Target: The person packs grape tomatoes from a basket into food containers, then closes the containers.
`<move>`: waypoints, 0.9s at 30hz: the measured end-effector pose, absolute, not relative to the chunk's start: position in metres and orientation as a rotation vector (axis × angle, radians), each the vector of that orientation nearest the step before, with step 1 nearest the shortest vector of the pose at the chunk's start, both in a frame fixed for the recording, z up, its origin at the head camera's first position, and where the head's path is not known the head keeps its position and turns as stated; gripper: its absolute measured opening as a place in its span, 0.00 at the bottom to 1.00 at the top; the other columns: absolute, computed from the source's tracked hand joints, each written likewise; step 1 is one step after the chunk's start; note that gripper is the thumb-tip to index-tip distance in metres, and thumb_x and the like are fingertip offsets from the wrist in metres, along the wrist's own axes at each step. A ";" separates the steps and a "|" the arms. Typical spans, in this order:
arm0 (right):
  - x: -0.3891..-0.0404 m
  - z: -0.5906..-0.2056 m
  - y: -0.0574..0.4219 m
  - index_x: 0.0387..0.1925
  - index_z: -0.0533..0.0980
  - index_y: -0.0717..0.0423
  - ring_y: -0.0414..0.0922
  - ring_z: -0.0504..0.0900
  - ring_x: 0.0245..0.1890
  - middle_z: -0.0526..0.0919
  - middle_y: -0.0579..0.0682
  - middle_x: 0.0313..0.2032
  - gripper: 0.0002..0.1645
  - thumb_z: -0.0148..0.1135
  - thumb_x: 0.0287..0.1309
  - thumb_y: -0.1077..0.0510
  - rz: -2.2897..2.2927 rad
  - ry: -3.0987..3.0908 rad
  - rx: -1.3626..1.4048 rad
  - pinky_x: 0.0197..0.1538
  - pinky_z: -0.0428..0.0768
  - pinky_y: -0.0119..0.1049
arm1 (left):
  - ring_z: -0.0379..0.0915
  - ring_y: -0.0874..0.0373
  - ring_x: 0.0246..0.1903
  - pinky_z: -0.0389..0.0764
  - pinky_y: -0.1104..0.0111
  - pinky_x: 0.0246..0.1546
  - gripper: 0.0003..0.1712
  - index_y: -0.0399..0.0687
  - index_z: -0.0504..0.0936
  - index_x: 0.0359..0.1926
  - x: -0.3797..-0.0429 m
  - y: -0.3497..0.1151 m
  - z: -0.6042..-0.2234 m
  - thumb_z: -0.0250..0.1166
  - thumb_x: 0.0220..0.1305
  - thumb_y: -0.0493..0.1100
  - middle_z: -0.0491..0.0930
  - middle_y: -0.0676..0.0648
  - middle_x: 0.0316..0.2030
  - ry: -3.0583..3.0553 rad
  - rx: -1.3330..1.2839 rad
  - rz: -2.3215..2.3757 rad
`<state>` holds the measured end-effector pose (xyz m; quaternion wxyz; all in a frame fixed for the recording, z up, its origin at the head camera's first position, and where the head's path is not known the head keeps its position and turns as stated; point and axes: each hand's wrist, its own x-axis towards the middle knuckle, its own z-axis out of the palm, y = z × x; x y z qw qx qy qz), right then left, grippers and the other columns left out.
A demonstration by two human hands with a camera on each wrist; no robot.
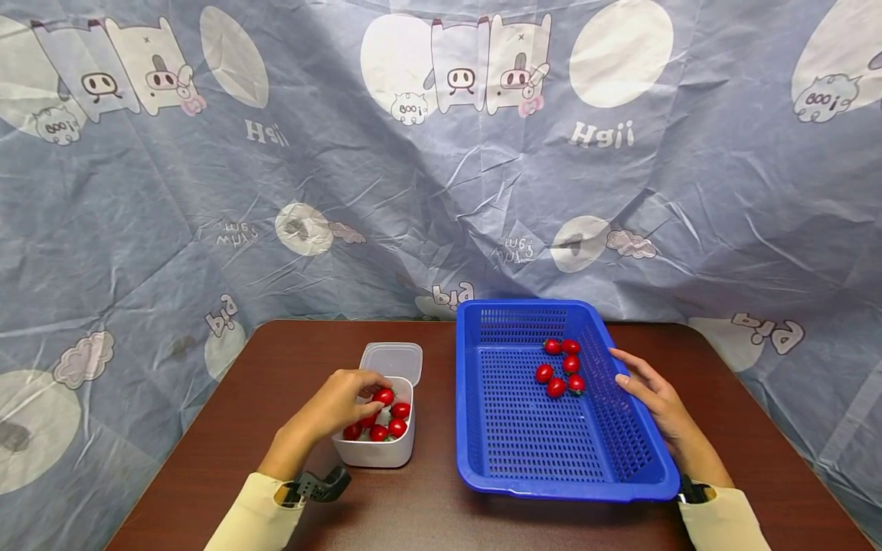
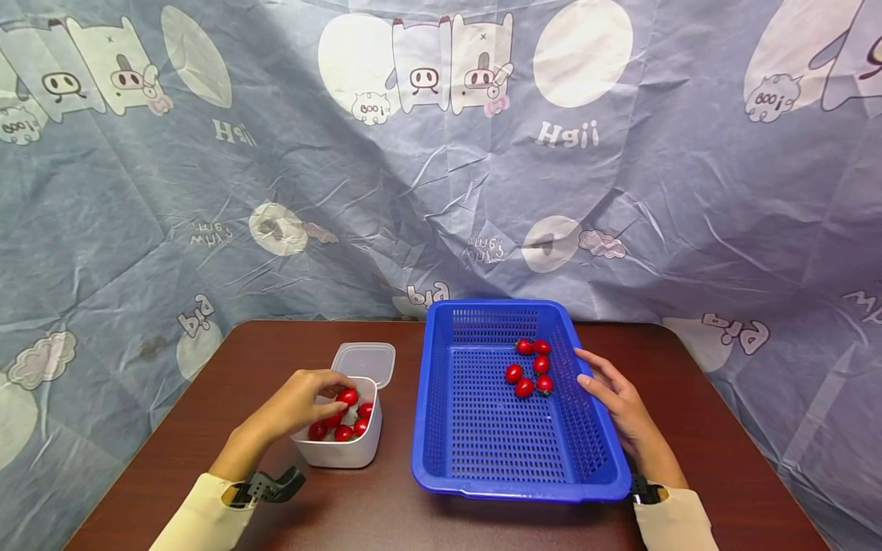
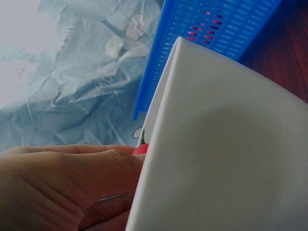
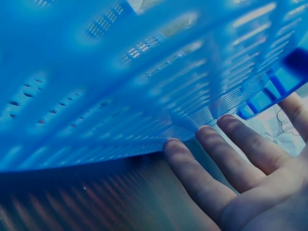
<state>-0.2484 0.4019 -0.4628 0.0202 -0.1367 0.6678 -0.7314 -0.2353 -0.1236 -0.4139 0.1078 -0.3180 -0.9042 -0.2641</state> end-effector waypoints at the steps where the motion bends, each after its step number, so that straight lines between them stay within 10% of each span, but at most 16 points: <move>1: -0.248 -0.463 0.402 0.73 0.55 0.54 0.51 0.82 0.50 0.70 0.52 0.61 0.32 0.48 0.71 0.61 -2.269 2.070 -0.429 0.41 0.80 0.54 | 0.82 0.59 0.33 0.82 0.63 0.37 0.13 0.43 0.85 0.39 -0.235 -0.123 -0.414 0.73 0.50 0.34 0.85 0.51 0.33 -2.669 -0.931 -0.776; 27: -0.247 -0.462 0.402 0.73 0.54 0.54 0.53 0.82 0.51 0.69 0.54 0.62 0.31 0.46 0.72 0.62 -2.286 2.035 -0.424 0.42 0.79 0.55 | 0.82 0.54 0.39 0.82 0.63 0.40 0.15 0.41 0.84 0.47 -0.237 -0.123 -0.409 0.70 0.57 0.37 0.85 0.47 0.41 -2.696 -0.948 -0.949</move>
